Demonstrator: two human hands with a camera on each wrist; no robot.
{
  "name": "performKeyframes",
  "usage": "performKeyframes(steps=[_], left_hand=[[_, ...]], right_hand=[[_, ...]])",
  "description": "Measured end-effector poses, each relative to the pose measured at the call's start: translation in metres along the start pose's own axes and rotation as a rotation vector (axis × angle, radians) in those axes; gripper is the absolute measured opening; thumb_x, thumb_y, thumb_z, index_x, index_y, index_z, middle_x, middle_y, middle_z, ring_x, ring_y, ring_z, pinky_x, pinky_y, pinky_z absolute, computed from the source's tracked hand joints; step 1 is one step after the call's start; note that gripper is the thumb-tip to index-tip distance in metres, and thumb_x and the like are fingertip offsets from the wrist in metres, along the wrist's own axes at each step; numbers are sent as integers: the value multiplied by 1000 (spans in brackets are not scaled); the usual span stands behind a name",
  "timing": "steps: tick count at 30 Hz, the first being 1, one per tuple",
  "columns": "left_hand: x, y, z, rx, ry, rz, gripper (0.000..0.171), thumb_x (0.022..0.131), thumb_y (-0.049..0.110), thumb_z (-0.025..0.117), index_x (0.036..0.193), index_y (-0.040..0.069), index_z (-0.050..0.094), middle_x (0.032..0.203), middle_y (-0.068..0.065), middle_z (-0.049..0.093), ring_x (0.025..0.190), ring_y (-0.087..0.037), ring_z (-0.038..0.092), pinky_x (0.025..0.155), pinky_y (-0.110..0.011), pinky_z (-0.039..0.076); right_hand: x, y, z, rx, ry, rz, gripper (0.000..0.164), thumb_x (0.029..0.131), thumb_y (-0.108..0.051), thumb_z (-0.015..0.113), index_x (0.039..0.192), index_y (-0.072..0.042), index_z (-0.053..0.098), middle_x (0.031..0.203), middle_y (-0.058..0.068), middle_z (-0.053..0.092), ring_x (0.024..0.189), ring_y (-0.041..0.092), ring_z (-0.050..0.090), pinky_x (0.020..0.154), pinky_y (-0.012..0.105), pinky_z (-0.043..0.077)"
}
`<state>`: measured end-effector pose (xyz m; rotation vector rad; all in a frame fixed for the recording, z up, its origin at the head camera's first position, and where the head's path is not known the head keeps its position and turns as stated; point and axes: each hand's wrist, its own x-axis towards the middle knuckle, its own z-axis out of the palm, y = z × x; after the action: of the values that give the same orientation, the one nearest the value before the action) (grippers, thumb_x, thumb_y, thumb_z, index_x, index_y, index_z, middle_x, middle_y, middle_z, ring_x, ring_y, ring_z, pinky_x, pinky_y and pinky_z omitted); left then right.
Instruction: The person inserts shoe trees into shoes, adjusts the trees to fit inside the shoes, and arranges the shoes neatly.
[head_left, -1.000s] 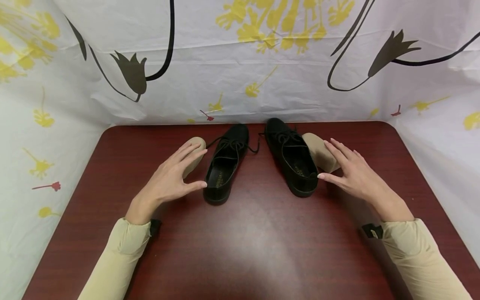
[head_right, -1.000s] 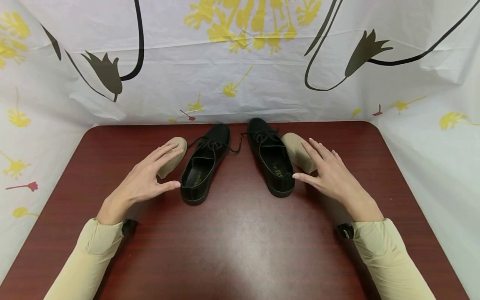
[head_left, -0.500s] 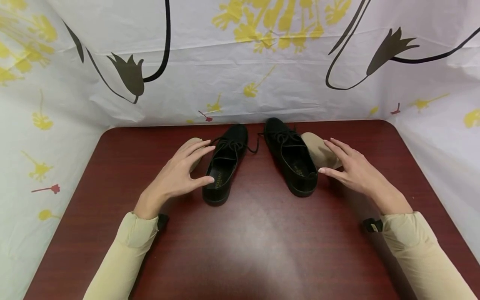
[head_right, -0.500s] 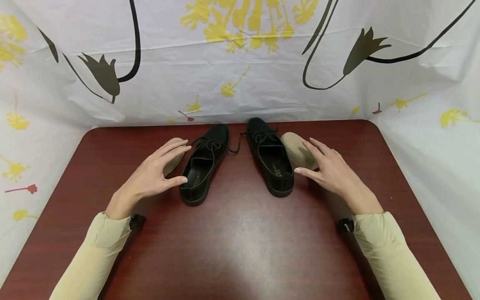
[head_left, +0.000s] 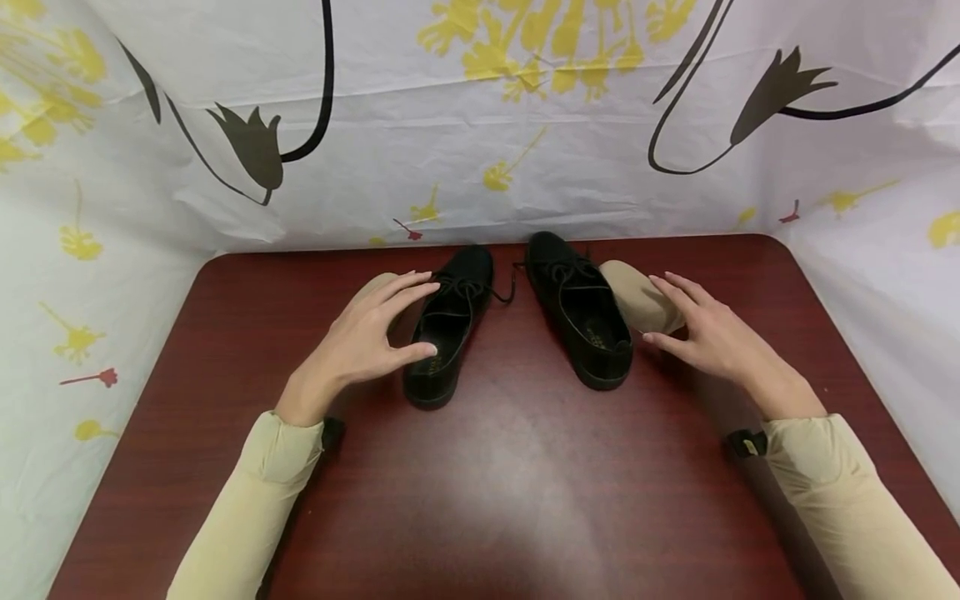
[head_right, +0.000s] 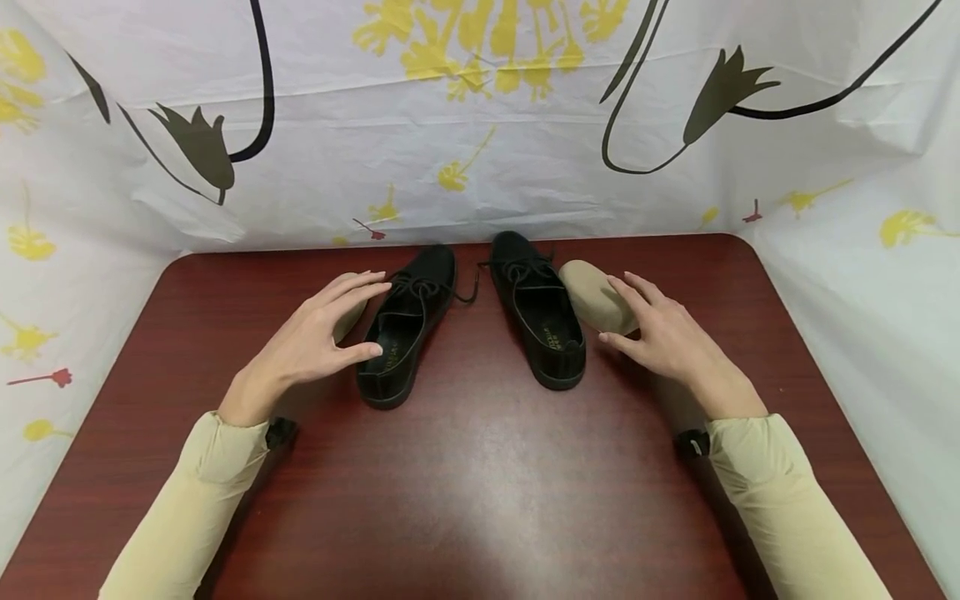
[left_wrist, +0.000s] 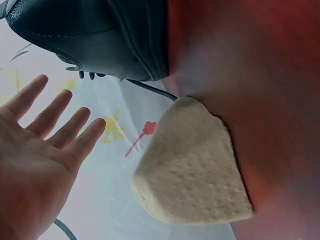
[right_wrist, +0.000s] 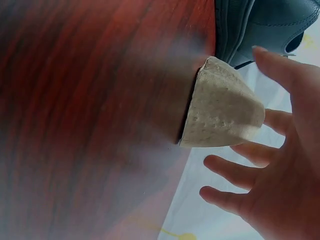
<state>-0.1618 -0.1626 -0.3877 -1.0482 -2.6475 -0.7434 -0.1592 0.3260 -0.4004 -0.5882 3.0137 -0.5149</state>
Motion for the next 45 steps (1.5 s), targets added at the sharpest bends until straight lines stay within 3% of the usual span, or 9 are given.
performKeyframes(steps=[4,12,25,33,45], left_hand=[[8,2,0,3,-10,8,78,85,57,71,149,20,47,155,-1,40,140,-26,38,111,-51,30],[18,9,6,-129,-29,5,77,85,47,76,150,18,46,155,-4,39,145,-21,32,109,-50,35],[28,20,7,-126,-57,4,78,86,51,74,151,20,44,158,1,34,145,-19,31,108,-48,36],[33,27,12,-136,-50,15,78,86,54,73,151,21,45,158,1,35,144,-17,32,107,-45,38],[35,37,16,-145,-66,-2,75,87,56,71,151,28,44,158,2,34,145,-17,29,110,-47,36]], right_hand=[[3,1,1,-4,-26,7,82,90,-36,74,157,-15,30,158,21,26,131,50,42,96,67,38],[6,2,3,-44,-11,-1,77,90,-28,76,154,-13,35,155,22,30,126,50,47,91,67,42],[6,6,4,-69,20,19,73,90,-33,75,151,-14,40,153,23,34,120,52,51,84,68,44],[5,8,5,-41,101,-25,64,87,-21,78,144,-10,50,143,22,48,126,44,50,95,62,41],[0,5,1,-21,137,-9,62,87,-18,78,143,-11,52,137,19,58,119,42,57,93,59,44]])
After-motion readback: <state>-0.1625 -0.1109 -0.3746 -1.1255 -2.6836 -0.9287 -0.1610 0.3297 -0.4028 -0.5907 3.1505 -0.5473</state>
